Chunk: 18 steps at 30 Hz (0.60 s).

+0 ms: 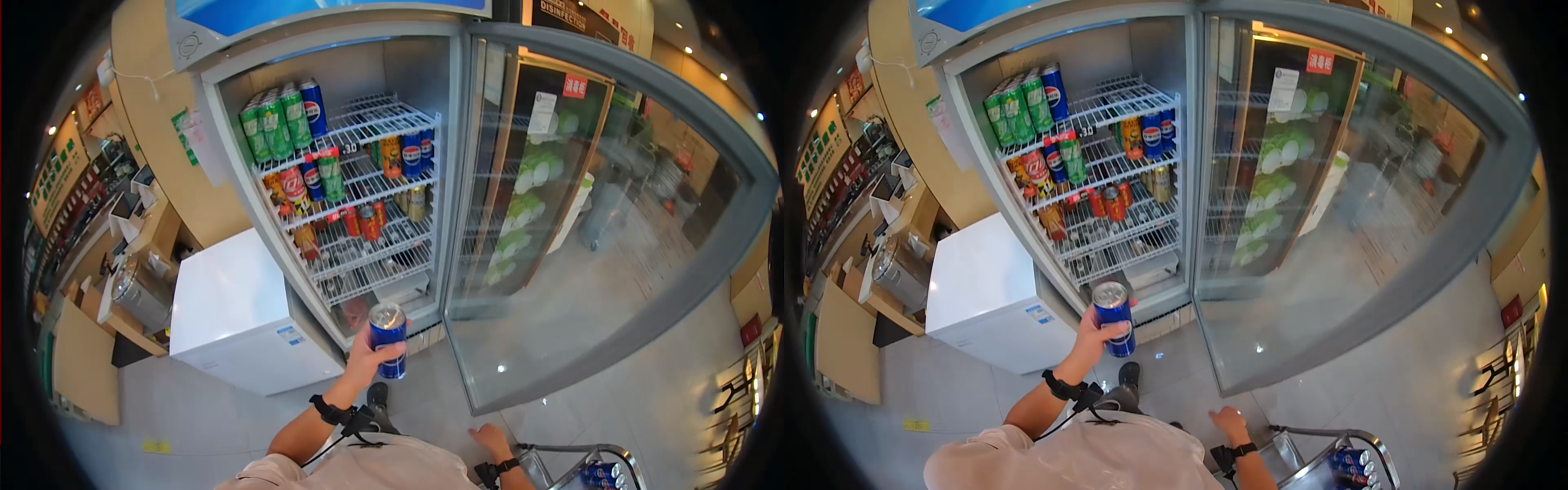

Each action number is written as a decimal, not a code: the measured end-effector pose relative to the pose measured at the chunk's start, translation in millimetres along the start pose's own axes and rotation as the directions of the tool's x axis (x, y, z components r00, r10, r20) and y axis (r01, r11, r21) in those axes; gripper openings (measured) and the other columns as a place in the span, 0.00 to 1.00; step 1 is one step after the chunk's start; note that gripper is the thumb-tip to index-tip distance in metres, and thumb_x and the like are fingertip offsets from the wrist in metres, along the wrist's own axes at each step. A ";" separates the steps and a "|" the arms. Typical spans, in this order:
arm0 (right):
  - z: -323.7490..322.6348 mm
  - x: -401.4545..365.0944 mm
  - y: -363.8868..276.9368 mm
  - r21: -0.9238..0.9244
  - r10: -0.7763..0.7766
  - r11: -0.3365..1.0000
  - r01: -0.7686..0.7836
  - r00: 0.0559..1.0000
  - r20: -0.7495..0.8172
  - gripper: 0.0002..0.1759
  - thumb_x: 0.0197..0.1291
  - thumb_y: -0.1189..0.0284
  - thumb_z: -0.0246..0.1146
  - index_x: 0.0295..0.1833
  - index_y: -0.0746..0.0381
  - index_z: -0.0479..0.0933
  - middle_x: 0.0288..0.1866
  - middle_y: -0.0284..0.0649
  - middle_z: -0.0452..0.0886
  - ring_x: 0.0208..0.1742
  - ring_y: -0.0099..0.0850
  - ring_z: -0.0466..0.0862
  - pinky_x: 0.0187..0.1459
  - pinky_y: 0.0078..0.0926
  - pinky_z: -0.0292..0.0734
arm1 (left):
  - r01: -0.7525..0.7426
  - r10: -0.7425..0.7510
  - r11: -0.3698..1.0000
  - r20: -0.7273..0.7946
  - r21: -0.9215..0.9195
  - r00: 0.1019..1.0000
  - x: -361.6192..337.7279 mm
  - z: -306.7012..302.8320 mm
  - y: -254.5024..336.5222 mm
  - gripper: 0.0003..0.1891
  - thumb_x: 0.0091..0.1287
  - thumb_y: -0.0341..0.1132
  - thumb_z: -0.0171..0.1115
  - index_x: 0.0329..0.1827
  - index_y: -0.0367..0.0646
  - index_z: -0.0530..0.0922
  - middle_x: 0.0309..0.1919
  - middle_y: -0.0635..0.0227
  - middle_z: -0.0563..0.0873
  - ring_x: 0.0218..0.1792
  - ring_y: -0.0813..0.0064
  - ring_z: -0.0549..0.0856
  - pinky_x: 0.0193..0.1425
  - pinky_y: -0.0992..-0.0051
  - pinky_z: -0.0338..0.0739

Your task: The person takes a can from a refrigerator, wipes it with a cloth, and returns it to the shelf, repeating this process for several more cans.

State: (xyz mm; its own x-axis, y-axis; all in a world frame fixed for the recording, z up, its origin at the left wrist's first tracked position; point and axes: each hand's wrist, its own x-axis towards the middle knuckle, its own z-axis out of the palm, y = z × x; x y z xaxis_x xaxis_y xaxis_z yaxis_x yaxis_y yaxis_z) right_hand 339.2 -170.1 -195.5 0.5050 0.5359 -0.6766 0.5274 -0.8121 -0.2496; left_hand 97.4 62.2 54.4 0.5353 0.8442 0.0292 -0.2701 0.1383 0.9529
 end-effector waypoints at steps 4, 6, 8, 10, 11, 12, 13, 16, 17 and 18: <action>-56.0 -44.9 -114.8 0.452 -0.647 0.645 0.616 0.755 -0.106 0.44 0.55 0.59 0.70 0.73 0.63 0.60 0.60 0.49 0.77 0.56 0.45 0.81 0.55 0.35 0.76 | -0.089 0.081 0.992 0.085 0.092 0.993 30.8 -12.2 -0.1 0.35 0.53 0.32 0.76 0.64 0.42 0.69 0.51 0.70 0.80 0.50 0.78 0.79 0.57 0.75 0.73; -92.8 -66.9 -195.7 0.539 -0.716 0.349 0.767 0.589 -0.375 0.44 0.53 0.62 0.72 0.72 0.63 0.60 0.59 0.47 0.78 0.56 0.43 0.80 0.55 0.33 0.75 | -0.091 0.083 0.992 0.104 0.083 0.991 49.3 -20.9 0.9 0.34 0.53 0.32 0.76 0.64 0.41 0.69 0.52 0.68 0.80 0.51 0.78 0.79 0.58 0.74 0.73; -135.5 -91.2 -266.8 0.394 -0.749 0.330 0.858 0.492 -0.444 0.43 0.52 0.62 0.73 0.69 0.65 0.62 0.56 0.49 0.78 0.55 0.44 0.79 0.54 0.35 0.75 | -0.101 0.087 0.990 0.131 0.097 0.987 68.8 -28.3 14.3 0.35 0.54 0.34 0.76 0.63 0.38 0.69 0.52 0.66 0.80 0.53 0.77 0.78 0.59 0.74 0.73; -153.8 -88.3 -315.7 0.234 -0.785 0.304 0.924 0.382 -0.488 0.42 0.50 0.63 0.74 0.66 0.68 0.65 0.53 0.51 0.78 0.55 0.45 0.78 0.53 0.38 0.74 | -0.183 0.170 0.967 0.090 0.177 0.981 84.7 -33.6 41.9 0.35 0.53 0.35 0.77 0.63 0.37 0.68 0.52 0.65 0.80 0.53 0.76 0.78 0.60 0.74 0.72; -158.4 -82.5 -336.9 0.181 -0.766 0.303 0.936 0.352 -0.538 0.38 0.48 0.64 0.74 0.62 0.68 0.67 0.50 0.51 0.78 0.53 0.47 0.78 0.51 0.40 0.74 | -0.206 0.196 0.959 0.067 0.192 0.978 93.5 -40.1 54.1 0.36 0.53 0.37 0.77 0.63 0.36 0.67 0.52 0.63 0.79 0.55 0.75 0.78 0.62 0.73 0.72; -166.8 -80.3 -359.9 0.128 -0.744 0.303 0.944 0.318 -0.587 0.35 0.46 0.65 0.74 0.58 0.68 0.70 0.47 0.51 0.78 0.51 0.48 0.77 0.49 0.41 0.74 | -0.229 0.220 0.955 0.069 0.191 0.973 102.1 -48.8 69.1 0.36 0.53 0.37 0.77 0.63 0.36 0.67 0.52 0.63 0.79 0.55 0.75 0.78 0.62 0.73 0.72; -176.4 -80.7 -379.0 0.044 -0.755 0.283 0.958 0.251 -0.606 0.29 0.45 0.67 0.73 0.51 0.68 0.72 0.44 0.51 0.77 0.48 0.50 0.77 0.47 0.42 0.74 | -0.249 0.240 0.937 0.065 0.244 0.969 110.8 -57.7 83.7 0.36 0.53 0.37 0.77 0.63 0.36 0.67 0.53 0.63 0.79 0.55 0.75 0.78 0.62 0.73 0.71; -201.3 -89.0 -430.3 0.102 -0.750 0.225 0.969 0.239 -0.617 0.29 0.44 0.68 0.73 0.51 0.67 0.72 0.43 0.51 0.77 0.46 0.52 0.78 0.46 0.43 0.74 | -0.263 0.243 0.925 0.107 0.273 0.964 139.7 -87.4 117.2 0.45 0.51 0.38 0.79 0.69 0.35 0.60 0.62 0.56 0.73 0.63 0.68 0.74 0.68 0.70 0.67; -209.4 -76.1 -441.7 -0.035 -0.784 0.188 0.981 0.128 -0.608 0.28 0.47 0.67 0.73 0.51 0.67 0.73 0.42 0.48 0.80 0.43 0.45 0.82 0.43 0.37 0.77 | -0.459 0.434 0.840 0.151 0.290 0.888 144.2 -95.0 129.3 0.50 0.50 0.38 0.79 0.72 0.35 0.54 0.66 0.53 0.68 0.68 0.64 0.69 0.71 0.67 0.63; -223.4 -83.4 -457.2 -0.040 -0.778 0.189 0.981 0.125 -0.615 0.28 0.47 0.67 0.73 0.51 0.67 0.73 0.42 0.48 0.80 0.43 0.45 0.82 0.43 0.37 0.77 | -0.634 0.603 0.714 0.200 0.296 0.772 151.6 -102.3 142.4 0.55 0.49 0.38 0.80 0.75 0.36 0.49 0.70 0.50 0.62 0.72 0.59 0.64 0.74 0.65 0.59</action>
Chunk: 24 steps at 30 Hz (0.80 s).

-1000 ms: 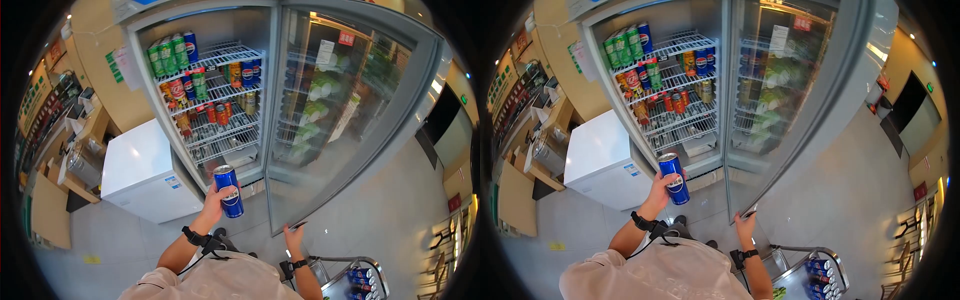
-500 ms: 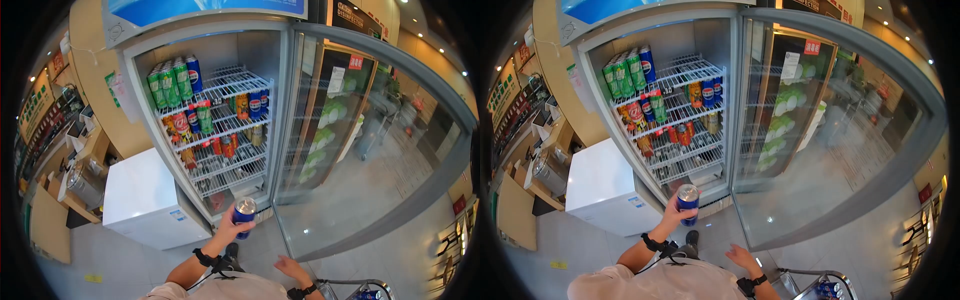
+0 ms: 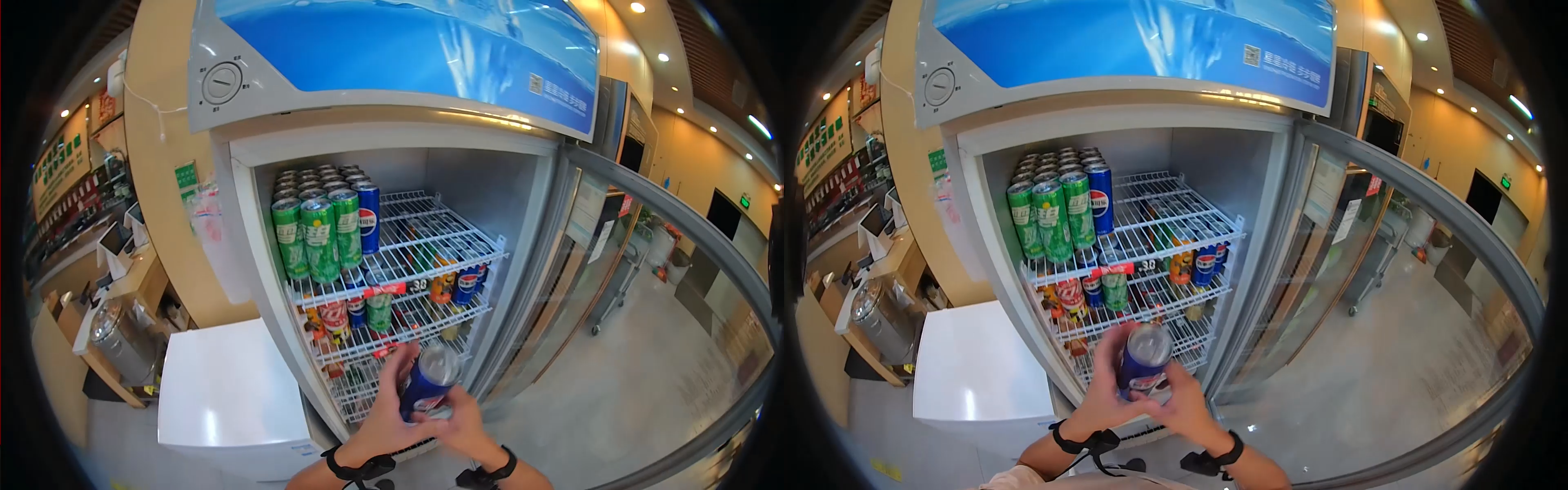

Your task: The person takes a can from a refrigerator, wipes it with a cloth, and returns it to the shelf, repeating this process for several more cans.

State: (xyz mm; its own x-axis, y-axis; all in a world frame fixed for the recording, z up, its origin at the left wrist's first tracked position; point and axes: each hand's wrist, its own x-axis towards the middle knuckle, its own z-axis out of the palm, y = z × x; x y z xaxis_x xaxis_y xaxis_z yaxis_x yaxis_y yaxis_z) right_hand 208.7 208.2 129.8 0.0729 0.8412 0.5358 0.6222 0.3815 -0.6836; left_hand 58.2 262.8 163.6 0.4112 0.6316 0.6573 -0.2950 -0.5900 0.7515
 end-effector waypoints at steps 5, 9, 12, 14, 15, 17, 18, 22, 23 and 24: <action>-21.4 115.3 -46.1 0.306 0.212 0.934 -0.183 0.975 -0.065 0.23 0.53 0.67 0.73 0.49 0.67 0.74 0.41 0.39 0.82 0.41 0.23 0.81 0.42 0.25 0.78 | -0.456 0.518 0.838 -0.173 0.301 0.838 20.0 -80.4 -3.6 0.38 0.58 0.41 0.68 0.70 0.37 0.60 0.70 0.46 0.61 0.72 0.52 0.61 0.74 0.55 0.53; -18.2 196.4 -24.5 0.167 0.077 0.984 -0.061 0.993 -0.094 0.24 0.56 0.65 0.70 0.53 0.68 0.74 0.41 0.42 0.85 0.39 0.27 0.84 0.38 0.25 0.79 | -0.293 0.624 0.713 -0.385 0.637 0.680 4.3 -141.1 -40.5 0.31 0.62 0.41 0.60 0.65 0.36 0.64 0.66 0.46 0.64 0.69 0.52 0.63 0.73 0.55 0.53; 3.4 238.6 -7.4 0.180 0.017 0.984 0.004 0.994 -0.112 0.25 0.55 0.61 0.71 0.51 0.67 0.76 0.41 0.41 0.86 0.37 0.30 0.85 0.40 0.28 0.79 | 0.031 0.523 0.670 -0.502 0.741 0.689 11.0 -163.1 -58.2 0.33 0.61 0.41 0.59 0.67 0.34 0.60 0.65 0.45 0.64 0.68 0.51 0.64 0.73 0.55 0.53; 12.6 256.8 -8.5 -0.010 0.017 1.000 -0.019 0.990 -0.137 0.26 0.54 0.58 0.71 0.50 0.67 0.77 0.37 0.41 0.85 0.35 0.32 0.84 0.39 0.28 0.79 | 0.144 0.398 0.675 -0.521 0.724 0.755 13.9 -172.9 -77.4 0.36 0.62 0.43 0.60 0.68 0.31 0.57 0.66 0.45 0.63 0.67 0.50 0.64 0.73 0.55 0.53; 17.4 263.8 -5.1 -0.056 0.014 0.998 -0.021 0.992 -0.128 0.27 0.52 0.56 0.71 0.48 0.66 0.78 0.33 0.41 0.84 0.33 0.34 0.84 0.37 0.29 0.78 | 0.122 0.391 0.709 -0.531 0.695 0.752 16.1 -175.6 -86.0 0.40 0.62 0.46 0.61 0.69 0.30 0.56 0.65 0.46 0.63 0.66 0.50 0.65 0.71 0.55 0.55; 24.6 270.6 -3.0 -0.079 0.048 0.995 -0.057 0.992 -0.118 0.27 0.52 0.55 0.71 0.47 0.66 0.78 0.31 0.41 0.83 0.32 0.34 0.83 0.36 0.30 0.77 | 0.115 0.379 0.723 -0.531 0.681 0.758 10.8 -180.7 -96.6 0.40 0.64 0.49 0.59 0.70 0.30 0.56 0.65 0.49 0.64 0.66 0.54 0.65 0.71 0.58 0.56; 28.0 272.3 -3.1 -0.102 0.086 0.990 -0.096 0.991 -0.099 0.27 0.51 0.55 0.71 0.47 0.66 0.78 0.29 0.40 0.82 0.31 0.34 0.82 0.35 0.30 0.77 | 0.118 0.361 0.737 -0.536 0.666 0.763 9.5 -179.7 -97.1 0.40 0.67 0.52 0.57 0.71 0.31 0.55 0.65 0.53 0.65 0.67 0.57 0.66 0.70 0.60 0.57; 40.8 277.4 4.0 -0.137 0.050 0.989 -0.060 0.996 -0.075 0.26 0.50 0.54 0.71 0.44 0.66 0.78 0.27 0.40 0.80 0.28 0.35 0.81 0.32 0.32 0.75 | 0.154 0.339 0.743 -0.564 0.652 0.753 9.6 -178.9 -98.1 0.43 0.67 0.58 0.57 0.71 0.31 0.55 0.65 0.52 0.65 0.65 0.58 0.67 0.69 0.61 0.60; 42.4 277.4 4.0 -0.177 0.042 0.983 -0.056 0.996 -0.083 0.26 0.50 0.54 0.71 0.44 0.65 0.78 0.27 0.41 0.80 0.29 0.36 0.81 0.33 0.32 0.75 | 0.146 0.354 0.735 -0.559 0.662 0.749 8.8 -179.9 -100.3 0.43 0.66 0.58 0.57 0.71 0.31 0.55 0.64 0.52 0.65 0.65 0.58 0.67 0.68 0.61 0.60; 43.3 277.5 3.0 -0.173 0.044 0.983 -0.058 0.995 -0.085 0.26 0.50 0.54 0.71 0.44 0.65 0.78 0.27 0.41 0.80 0.29 0.36 0.81 0.33 0.32 0.75 | 0.139 0.368 0.729 -0.556 0.670 0.745 8.9 -180.3 -101.3 0.43 0.66 0.58 0.57 0.71 0.31 0.55 0.64 0.52 0.66 0.65 0.58 0.67 0.68 0.61 0.60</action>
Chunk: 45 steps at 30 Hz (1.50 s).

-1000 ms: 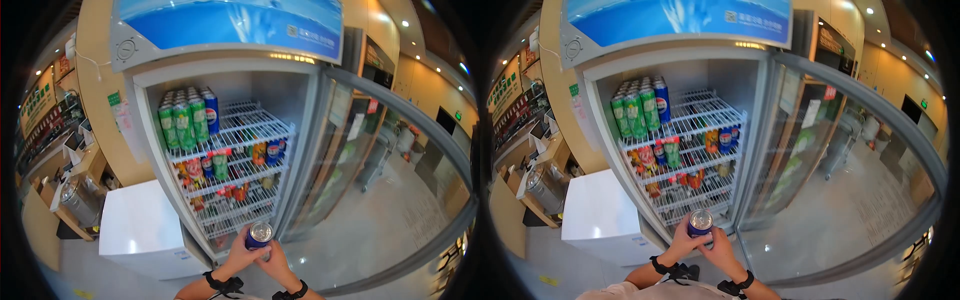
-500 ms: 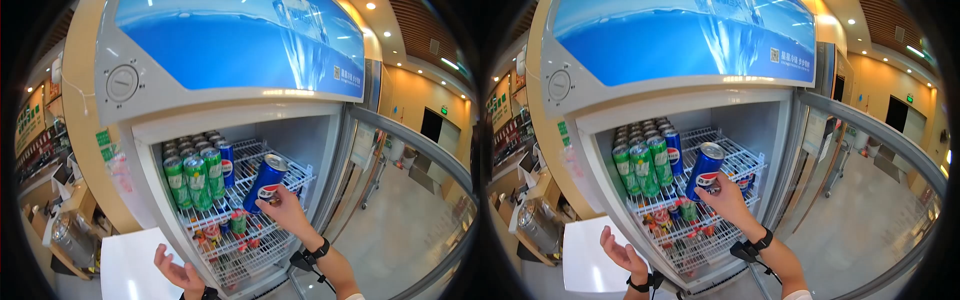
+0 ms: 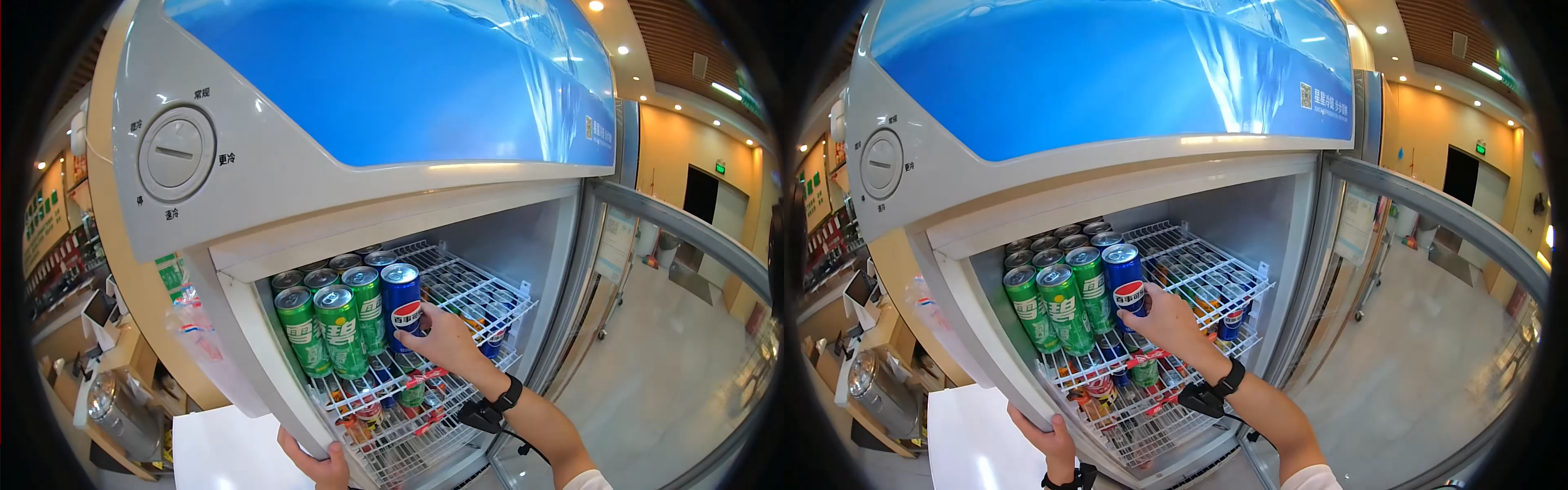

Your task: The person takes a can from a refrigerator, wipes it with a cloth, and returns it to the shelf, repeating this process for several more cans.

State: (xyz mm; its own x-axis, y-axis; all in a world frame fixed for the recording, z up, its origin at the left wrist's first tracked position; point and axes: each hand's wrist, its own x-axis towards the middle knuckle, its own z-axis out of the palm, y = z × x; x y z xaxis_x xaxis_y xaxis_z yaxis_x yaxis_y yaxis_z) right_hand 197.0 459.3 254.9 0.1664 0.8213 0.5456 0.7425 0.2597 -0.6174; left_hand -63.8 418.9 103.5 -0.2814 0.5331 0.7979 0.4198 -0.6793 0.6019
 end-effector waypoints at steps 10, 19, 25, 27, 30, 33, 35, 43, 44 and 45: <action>-5.0 -0.9 -4.6 -0.053 0.028 0.998 -0.023 0.996 0.088 0.32 0.54 0.55 0.70 0.59 0.63 0.73 0.38 0.46 0.84 0.38 0.40 0.85 0.41 0.33 0.79 | -0.011 0.012 1.000 0.032 -0.029 0.999 0.2 -2.1 -4.7 0.43 0.66 0.59 0.58 0.71 0.31 0.56 0.62 0.54 0.67 0.63 0.60 0.68 0.68 0.63 0.60; -30.4 -59.6 -9.1 -0.020 -0.247 0.969 0.248 0.945 -0.214 0.40 0.56 0.63 0.69 0.69 0.71 0.62 0.59 0.61 0.75 0.58 0.52 0.77 0.58 0.41 0.72 | -0.010 0.011 0.996 0.017 -0.089 1.000 -0.6 -0.9 -1.6 0.37 0.66 0.48 0.60 0.70 0.33 0.57 0.62 0.56 0.67 0.64 0.63 0.67 0.70 0.64 0.58; -117.5 -205.4 -13.8 0.059 -0.147 0.985 0.164 0.963 -0.227 0.32 0.56 0.74 0.67 0.65 0.69 0.67 0.57 0.52 0.78 0.58 0.46 0.78 0.59 0.37 0.70 | 0.035 -0.035 0.995 -0.003 -0.094 0.999 -0.6 1.7 4.8 0.39 0.65 0.55 0.61 0.68 0.32 0.60 0.61 0.54 0.68 0.64 0.60 0.67 0.70 0.62 0.57; -151.7 -280.3 -9.0 -0.002 -0.104 0.994 0.111 0.916 -0.388 0.28 0.56 0.75 0.64 0.63 0.67 0.69 0.56 0.50 0.78 0.57 0.43 0.78 0.59 0.38 0.70 | 0.025 -0.025 0.996 -0.004 -0.084 1.000 -3.5 1.3 -1.8 0.37 0.66 0.51 0.61 0.68 0.32 0.60 0.62 0.53 0.68 0.65 0.60 0.66 0.71 0.63 0.56; -193.3 -415.3 3.5 -0.268 -0.224 0.963 -0.020 0.495 -0.840 0.21 0.64 0.70 0.57 0.59 0.69 0.67 0.55 0.51 0.74 0.56 0.38 0.75 0.63 0.39 0.68 | 0.067 -0.068 0.993 -0.001 -0.100 0.998 -8.0 2.1 4.6 0.33 0.69 0.45 0.60 0.69 0.33 0.59 0.62 0.54 0.68 0.64 0.62 0.68 0.70 0.64 0.59; -281.4 -472.7 17.8 -0.599 -0.622 0.780 -0.179 -0.123 -0.773 0.16 0.67 0.64 0.55 0.49 0.68 0.70 0.45 0.48 0.76 0.48 0.40 0.77 0.54 0.37 0.73 | 0.200 -0.195 0.958 0.042 -0.205 0.980 -10.8 1.7 14.1 0.30 0.72 0.41 0.57 0.70 0.33 0.59 0.63 0.54 0.70 0.63 0.63 0.70 0.68 0.66 0.61; -323.2 -517.8 48.4 -0.366 -0.411 0.881 -0.299 -0.101 -0.906 0.22 0.68 0.62 0.50 0.57 0.68 0.68 0.52 0.47 0.76 0.56 0.40 0.74 0.60 0.37 0.69 | 0.204 -0.201 0.960 0.035 -0.190 0.979 -10.9 3.0 25.4 0.29 0.72 0.40 0.56 0.70 0.33 0.59 0.63 0.53 0.70 0.62 0.64 0.70 0.68 0.67 0.62; -325.9 -559.8 139.4 0.410 0.452 0.882 -0.233 0.665 -0.595 0.36 0.70 0.52 0.45 0.74 0.65 0.59 0.70 0.50 0.69 0.73 0.44 0.65 0.72 0.40 0.56 | 0.123 -0.118 0.987 0.049 -0.107 0.992 -10.9 0.5 39.6 0.33 0.74 0.42 0.54 0.73 0.30 0.54 0.70 0.45 0.64 0.70 0.55 0.64 0.74 0.66 0.54; -326.9 -566.5 148.1 0.557 0.498 0.796 -0.239 0.781 -0.376 0.37 0.69 0.50 0.45 0.74 0.65 0.58 0.70 0.51 0.69 0.72 0.44 0.66 0.71 0.42 0.55 | 0.109 -0.104 0.990 0.053 -0.086 0.993 -10.5 -0.7 37.7 0.33 0.74 0.41 0.53 0.74 0.30 0.54 0.71 0.45 0.62 0.72 0.54 0.62 0.75 0.65 0.53; -326.9 -567.2 146.7 0.670 0.481 0.690 -0.275 0.866 -0.140 0.39 0.69 0.48 0.44 0.75 0.64 0.57 0.70 0.52 0.69 0.72 0.45 0.67 0.71 0.44 0.55 | 0.109 -0.106 0.993 0.062 -0.049 0.992 -10.1 -1.9 36.6 0.34 0.74 0.41 0.53 0.74 0.30 0.52 0.73 0.45 0.59 0.74 0.54 0.59 0.76 0.65 0.50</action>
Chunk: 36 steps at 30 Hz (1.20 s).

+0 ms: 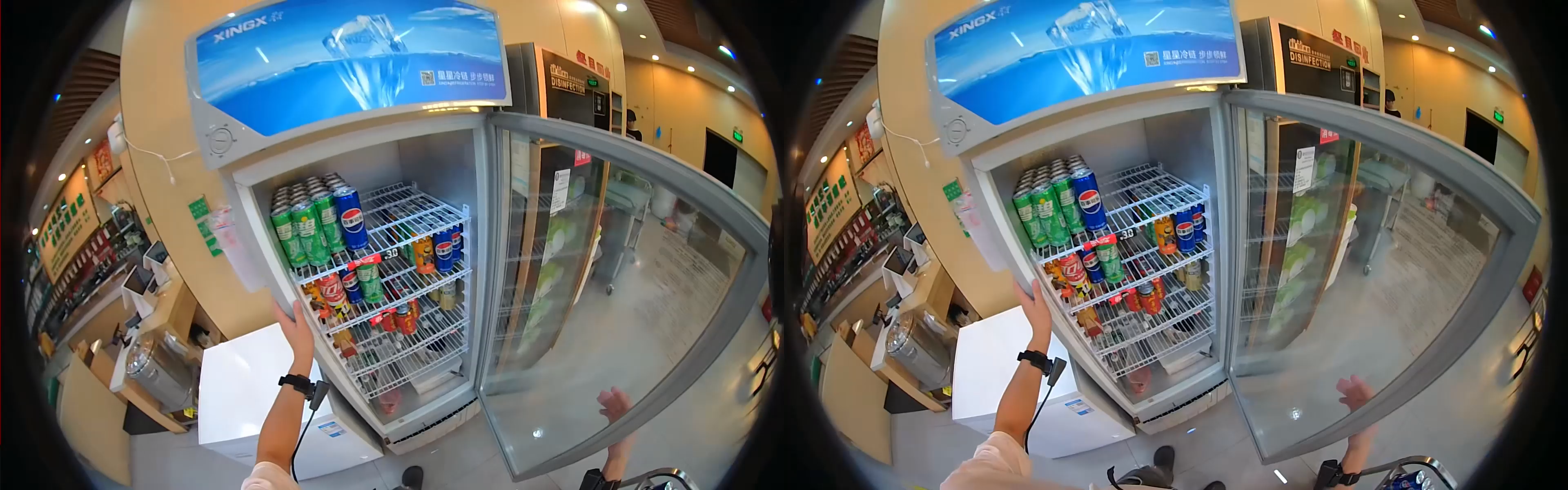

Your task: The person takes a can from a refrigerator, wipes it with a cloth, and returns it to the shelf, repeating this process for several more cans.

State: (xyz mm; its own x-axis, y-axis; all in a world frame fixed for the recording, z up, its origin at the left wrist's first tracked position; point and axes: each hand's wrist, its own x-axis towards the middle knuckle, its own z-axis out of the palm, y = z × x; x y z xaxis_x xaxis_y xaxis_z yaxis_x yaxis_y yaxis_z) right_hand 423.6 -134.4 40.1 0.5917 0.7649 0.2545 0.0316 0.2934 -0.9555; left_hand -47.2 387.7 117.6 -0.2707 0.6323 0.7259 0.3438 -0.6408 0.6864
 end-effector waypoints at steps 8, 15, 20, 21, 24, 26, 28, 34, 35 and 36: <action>102.5 -53.7 3.3 0.040 -0.235 0.970 0.241 0.965 -0.113 0.54 0.60 0.35 0.50 0.77 0.66 0.51 0.74 0.53 0.61 0.74 0.48 0.62 0.70 0.50 0.56 | 0.023 -0.019 0.990 0.030 -0.141 0.999 -1.3 -4.2 3.5 0.32 0.74 0.39 0.52 0.75 0.32 0.52 0.74 0.48 0.58 0.75 0.57 0.57 0.77 0.66 0.48; 259.3 -44.1 35.0 -0.337 -0.480 0.837 0.431 0.874 -0.074 0.61 0.49 0.39 0.63 0.77 0.67 0.48 0.75 0.57 0.56 0.74 0.51 0.59 0.69 0.49 0.55 | 0.107 -0.010 0.905 0.231 -0.411 0.973 4.0 -26.8 5.6 0.31 0.76 0.38 0.46 0.77 0.36 0.49 0.76 0.56 0.53 0.76 0.62 0.54 0.77 0.66 0.47; 360.7 -41.2 51.0 -0.597 -0.579 0.613 0.517 0.808 0.106 0.65 0.41 0.46 0.75 0.77 0.66 0.47 0.74 0.60 0.54 0.73 0.54 0.57 0.68 0.51 0.54 | 0.137 0.038 0.885 0.362 -0.446 0.931 14.0 -45.7 4.0 0.31 0.78 0.47 0.40 0.77 0.38 0.49 0.76 0.58 0.53 0.76 0.65 0.53 0.78 0.67 0.46; 384.8 -44.8 48.6 -0.638 -0.586 0.559 0.530 0.796 0.148 0.66 0.40 0.48 0.77 0.77 0.66 0.46 0.74 0.60 0.53 0.73 0.55 0.57 0.68 0.52 0.54 | 0.243 0.001 0.798 0.405 -0.551 0.914 14.8 -45.2 3.7 0.33 0.78 0.51 0.38 0.77 0.39 0.49 0.76 0.59 0.54 0.76 0.65 0.54 0.78 0.68 0.46; 456.5 -17.4 38.0 -0.665 -0.620 0.508 0.548 0.768 0.160 0.65 0.40 0.49 0.77 0.76 0.66 0.47 0.75 0.61 0.52 0.73 0.55 0.57 0.67 0.52 0.54 | 0.362 -0.030 0.691 0.476 -0.626 0.879 20.5 -46.9 -17.1 0.34 0.77 0.54 0.35 0.78 0.40 0.49 0.76 0.60 0.54 0.76 0.66 0.53 0.78 0.67 0.46; 495.4 1.3 49.8 -0.720 -0.656 0.429 0.546 0.736 0.167 0.62 0.41 0.51 0.76 0.76 0.66 0.49 0.74 0.62 0.53 0.73 0.56 0.58 0.67 0.53 0.54 | 0.378 -0.035 0.690 0.494 -0.617 0.869 24.7 -49.6 -26.0 0.34 0.77 0.54 0.34 0.77 0.40 0.50 0.76 0.60 0.54 0.77 0.66 0.52 0.78 0.65 0.44; 528.4 22.0 62.0 -0.735 -0.653 0.404 0.545 0.734 0.185 0.63 0.41 0.52 0.76 0.76 0.66 0.48 0.75 0.63 0.52 0.73 0.57 0.57 0.67 0.54 0.52 | 0.345 0.010 0.735 0.518 -0.584 0.855 27.4 -56.6 -22.3 0.34 0.77 0.57 0.31 0.79 0.44 0.48 0.78 0.62 0.52 0.77 0.65 0.50 0.79 0.66 0.41; 599.0 68.2 79.3 -0.756 -0.670 0.377 0.535 0.721 0.177 0.57 0.43 0.55 0.75 0.74 0.67 0.52 0.74 0.62 0.54 0.73 0.56 0.58 0.68 0.55 0.51 | 0.348 0.034 0.712 0.525 -0.610 0.850 26.0 -62.9 -19.9 0.38 0.75 0.59 0.37 0.79 0.42 0.47 0.78 0.61 0.50 0.78 0.65 0.47 0.78 0.62 0.40; 606.7 74.2 79.7 -0.754 -0.668 0.389 0.529 0.726 0.164 0.53 0.46 0.56 0.74 0.72 0.68 0.56 0.74 0.60 0.55 0.73 0.55 0.59 0.68 0.55 0.52 | 0.291 0.088 0.718 0.498 -0.632 0.863 25.6 -61.7 -24.4 0.39 0.74 0.58 0.41 0.79 0.41 0.47 0.78 0.60 0.50 0.78 0.64 0.48 0.77 0.63 0.44; 613.5 80.0 80.7 -0.759 -0.665 0.393 0.519 0.731 0.155 0.53 0.46 0.56 0.74 0.72 0.68 0.56 0.74 0.60 0.55 0.73 0.55 0.59 0.68 0.55 0.52 | 0.298 0.089 0.718 0.508 -0.629 0.857 26.5 -61.3 -25.2 0.39 0.74 0.58 0.41 0.79 0.41 0.47 0.78 0.60 0.50 0.78 0.64 0.48 0.77 0.63 0.44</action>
State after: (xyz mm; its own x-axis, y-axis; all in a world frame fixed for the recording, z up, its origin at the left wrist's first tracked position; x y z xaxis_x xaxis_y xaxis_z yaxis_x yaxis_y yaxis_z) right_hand -20.6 302.2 75.1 0.2866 0.4529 0.8442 0.9308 0.0769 -0.3572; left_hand -118.2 394.0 122.2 0.2554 0.7055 0.6611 -0.3998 -0.5455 0.7366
